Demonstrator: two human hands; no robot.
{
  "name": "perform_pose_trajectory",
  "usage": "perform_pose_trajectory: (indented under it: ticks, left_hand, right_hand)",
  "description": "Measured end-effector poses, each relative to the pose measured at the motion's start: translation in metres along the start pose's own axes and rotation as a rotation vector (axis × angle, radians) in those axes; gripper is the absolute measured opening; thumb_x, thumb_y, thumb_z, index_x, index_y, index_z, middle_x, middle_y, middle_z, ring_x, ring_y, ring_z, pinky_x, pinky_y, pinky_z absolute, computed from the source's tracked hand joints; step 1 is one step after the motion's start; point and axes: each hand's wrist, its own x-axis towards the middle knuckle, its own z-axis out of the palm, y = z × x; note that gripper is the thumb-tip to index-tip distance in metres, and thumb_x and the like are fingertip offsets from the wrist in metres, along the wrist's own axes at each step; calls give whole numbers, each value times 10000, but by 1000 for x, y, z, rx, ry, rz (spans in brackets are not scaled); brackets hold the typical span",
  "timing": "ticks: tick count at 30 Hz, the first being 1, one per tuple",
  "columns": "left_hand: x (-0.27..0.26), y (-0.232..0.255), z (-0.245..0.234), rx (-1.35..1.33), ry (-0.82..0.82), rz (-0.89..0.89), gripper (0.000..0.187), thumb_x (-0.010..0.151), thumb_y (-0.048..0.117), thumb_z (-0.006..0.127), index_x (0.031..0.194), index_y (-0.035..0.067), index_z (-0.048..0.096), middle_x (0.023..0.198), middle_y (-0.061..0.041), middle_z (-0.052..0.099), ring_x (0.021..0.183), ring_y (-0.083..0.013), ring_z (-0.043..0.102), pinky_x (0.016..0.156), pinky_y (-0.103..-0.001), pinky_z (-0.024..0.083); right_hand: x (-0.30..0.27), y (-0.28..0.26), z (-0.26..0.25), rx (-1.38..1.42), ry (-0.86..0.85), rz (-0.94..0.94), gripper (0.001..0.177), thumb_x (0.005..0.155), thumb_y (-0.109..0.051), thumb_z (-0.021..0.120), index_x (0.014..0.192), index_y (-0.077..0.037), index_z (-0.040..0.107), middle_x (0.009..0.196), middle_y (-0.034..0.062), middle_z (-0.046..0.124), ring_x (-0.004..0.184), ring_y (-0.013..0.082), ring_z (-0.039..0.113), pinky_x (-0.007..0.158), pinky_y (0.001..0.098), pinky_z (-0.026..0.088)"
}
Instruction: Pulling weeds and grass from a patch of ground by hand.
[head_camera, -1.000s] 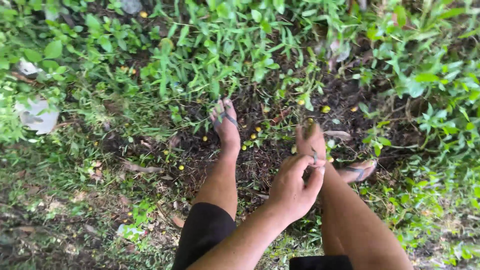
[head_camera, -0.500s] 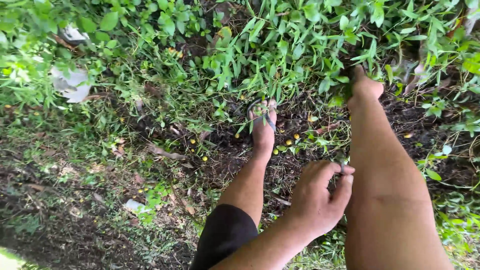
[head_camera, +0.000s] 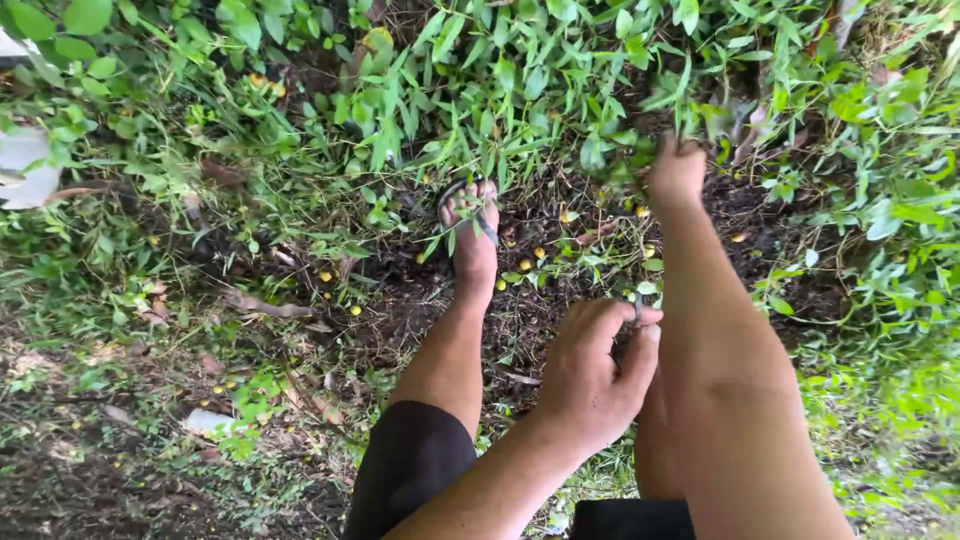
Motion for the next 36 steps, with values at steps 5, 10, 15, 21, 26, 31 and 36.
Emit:
perform_pose_trajectory:
  ticks: [5,10,15,21,26,31,36]
  left_hand:
    - [1,1,9,10,-36,-6,81,1006,112,645,1054,56,680,1033,-105,706,1011,-285,655,935,-401,522]
    - [1,-1,16,-10,-28,49,96,1016,122,648,1070,45,668,1070,-103,708,1050,-274,669,972,-394,527]
    - [5,-3,16,-1,6,48,106,1006,107,636,1075,28,649,1095,-114,698,1067,-275,668,980,-395,525]
    - [7,-5,8,21,-53,34,89,1023,105,636,1089,55,668,1079,-94,721,1057,-256,679,985,-387,516]
    - [10,-8,1,47,-14,19,91,1024,100,651,1098,50,671,1064,-91,715,1022,-235,692,942,-359,532]
    - [5,-11,5,13,-7,-37,83,1030,91,638,1079,44,686,1043,-84,720,989,-205,697,911,-334,551]
    - [7,-11,16,21,-19,-42,87,1024,84,637,1075,36,688,1029,-84,732,975,-206,700,906,-331,544]
  right_hand:
    - [-70,11,2,-1130,-93,-737,268,1105,-270,511,1108,-42,651,868,210,715,709,332,677,669,493,571]
    - [-163,42,38,-909,-313,-707,315,1065,-319,509,1035,-38,647,779,180,697,638,294,697,617,441,606]
    - [-98,78,35,-804,-123,-722,311,1087,-293,484,1031,-43,659,762,119,664,620,276,660,610,451,570]
    - [-40,29,58,-589,277,-624,455,1005,-382,689,1136,38,573,1143,214,600,1003,328,631,908,479,536]
    - [49,50,109,34,275,-280,546,791,-224,806,1200,-12,512,1136,123,694,1016,227,680,917,389,535]
    - [-23,16,87,423,40,-70,437,887,-91,656,1304,-35,539,1103,128,691,899,230,676,765,391,555]
    - [-57,31,52,-504,-365,-319,370,926,-49,523,1267,-125,641,1110,143,776,897,283,716,800,440,591]
